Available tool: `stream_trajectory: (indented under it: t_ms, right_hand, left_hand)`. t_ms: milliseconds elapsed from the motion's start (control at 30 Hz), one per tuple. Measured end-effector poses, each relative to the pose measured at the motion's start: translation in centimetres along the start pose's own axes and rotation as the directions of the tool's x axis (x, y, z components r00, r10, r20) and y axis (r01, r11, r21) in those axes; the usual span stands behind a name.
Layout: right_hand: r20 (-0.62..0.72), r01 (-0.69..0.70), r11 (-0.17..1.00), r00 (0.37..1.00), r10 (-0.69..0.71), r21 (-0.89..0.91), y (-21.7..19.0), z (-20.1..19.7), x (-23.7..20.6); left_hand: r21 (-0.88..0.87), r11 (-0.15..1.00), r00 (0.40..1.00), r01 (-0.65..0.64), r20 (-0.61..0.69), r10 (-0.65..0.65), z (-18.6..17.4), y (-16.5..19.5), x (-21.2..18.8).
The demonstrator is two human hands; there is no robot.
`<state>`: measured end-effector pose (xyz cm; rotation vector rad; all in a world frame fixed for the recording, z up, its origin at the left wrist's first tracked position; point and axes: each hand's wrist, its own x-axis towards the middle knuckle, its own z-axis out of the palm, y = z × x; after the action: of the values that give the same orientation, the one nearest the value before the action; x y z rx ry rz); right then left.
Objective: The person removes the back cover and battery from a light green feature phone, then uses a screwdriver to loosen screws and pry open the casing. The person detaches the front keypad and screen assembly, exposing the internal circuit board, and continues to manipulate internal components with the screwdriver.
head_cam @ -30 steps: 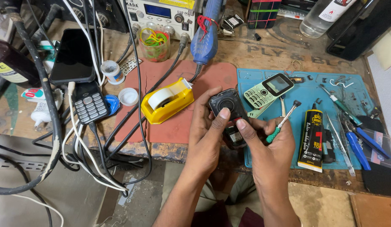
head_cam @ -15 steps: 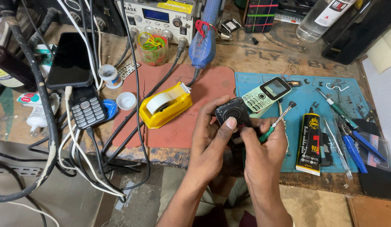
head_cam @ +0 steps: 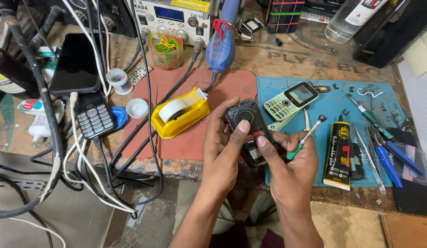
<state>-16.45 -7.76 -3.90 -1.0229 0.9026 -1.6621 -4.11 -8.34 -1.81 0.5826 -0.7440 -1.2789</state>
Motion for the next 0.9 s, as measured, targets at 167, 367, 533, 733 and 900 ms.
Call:
stream_trajectory:
  t_ms: [167,367,533,733,900]
  right_hand:
    - [0.065,-0.056,0.997,0.996,0.053,0.053,0.0,-1.2,-0.3]
    - [0.031,-0.043,0.996,0.999,0.041,0.072,0.2,-1.3,0.1]
    - [0.035,0.025,0.987,0.999,-0.031,0.158,1.2,-1.9,0.0]
    - [0.056,0.012,0.976,0.998,-0.025,0.217,1.3,-1.6,-0.1]
    - [0.034,0.090,0.978,0.996,-0.085,-0.190,-4.7,2.0,-0.2]
  left_hand:
    - [0.023,1.000,0.999,0.002,-0.048,-0.001,0.0,-0.1,0.1]
    - [0.032,0.999,0.999,-0.022,0.023,0.022,0.2,-0.1,0.0]
    - [0.123,0.991,0.991,-0.044,0.131,0.028,0.6,-0.1,-0.1]
    - [0.124,0.991,0.989,0.048,0.131,-0.065,0.8,-1.0,-0.2]
    - [0.077,0.977,0.978,0.199,-0.072,-0.194,0.4,-0.6,0.4]
